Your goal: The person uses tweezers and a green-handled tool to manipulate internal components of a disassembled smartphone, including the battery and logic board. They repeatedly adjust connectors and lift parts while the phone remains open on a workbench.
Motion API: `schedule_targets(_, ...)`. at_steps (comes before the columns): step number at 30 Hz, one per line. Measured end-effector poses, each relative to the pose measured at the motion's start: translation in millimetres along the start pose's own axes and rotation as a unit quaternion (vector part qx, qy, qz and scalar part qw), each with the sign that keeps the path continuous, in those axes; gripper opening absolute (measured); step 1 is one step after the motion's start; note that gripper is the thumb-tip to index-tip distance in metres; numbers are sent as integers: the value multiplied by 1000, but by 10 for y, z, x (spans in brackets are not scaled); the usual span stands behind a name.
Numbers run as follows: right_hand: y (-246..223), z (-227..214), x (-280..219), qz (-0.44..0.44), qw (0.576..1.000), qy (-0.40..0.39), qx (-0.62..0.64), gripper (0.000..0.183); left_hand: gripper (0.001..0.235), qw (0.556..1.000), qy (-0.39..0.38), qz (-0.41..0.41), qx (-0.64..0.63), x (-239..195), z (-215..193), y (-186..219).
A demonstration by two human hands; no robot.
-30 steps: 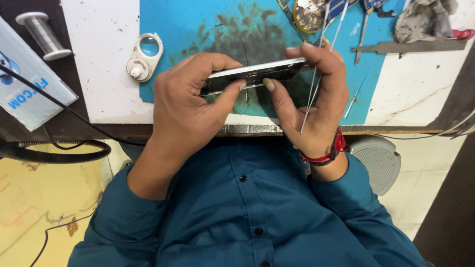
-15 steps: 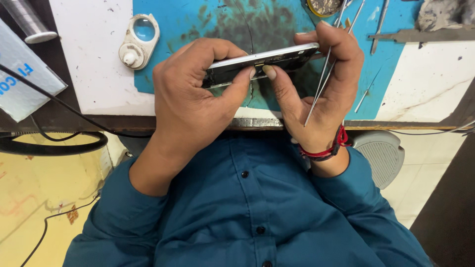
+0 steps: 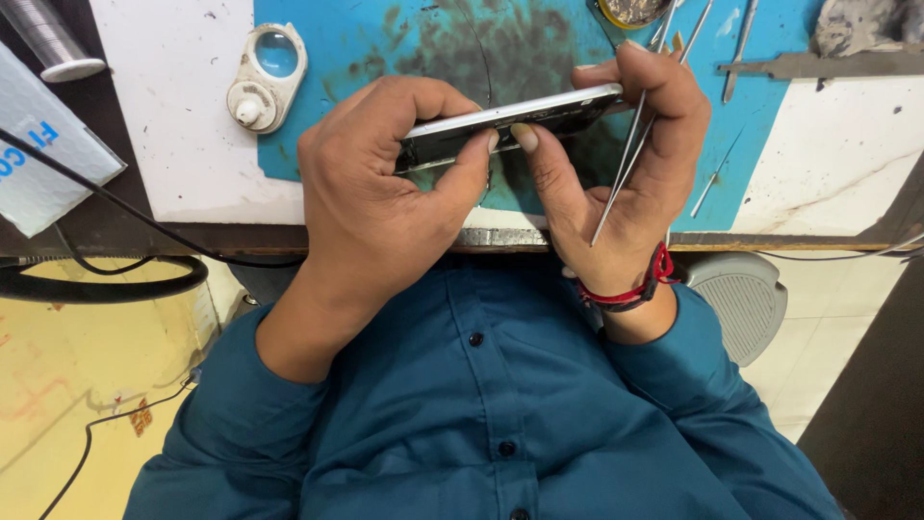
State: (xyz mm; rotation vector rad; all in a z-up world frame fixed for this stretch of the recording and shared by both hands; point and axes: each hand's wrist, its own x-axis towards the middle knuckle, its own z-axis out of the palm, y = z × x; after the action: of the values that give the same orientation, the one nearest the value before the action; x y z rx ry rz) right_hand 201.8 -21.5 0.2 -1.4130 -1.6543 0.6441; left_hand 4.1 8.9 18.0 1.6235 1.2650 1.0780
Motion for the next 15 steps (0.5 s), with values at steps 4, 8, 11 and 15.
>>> schedule_targets(4, 5, -8, 7, -9, 1000, -2, -7, 68, 16, 1000, 4, 10, 12, -5, -11, 22)
schedule_targets(8, -11, -18, -16, -24, 999, 3, -34, 68, 16, 999, 7, 17, 50, -35, -5, 28)
schedule_targets(11, 1, -4, -28, -1, 1000, 14, -25, 68, 17, 998, 9, 19, 60, -58, 1, 22)
schedule_targets(15, 26, -5, -49, -6, 1000, 15, -27, 70, 18, 998, 10, 26, 62, -69, 6, 12)
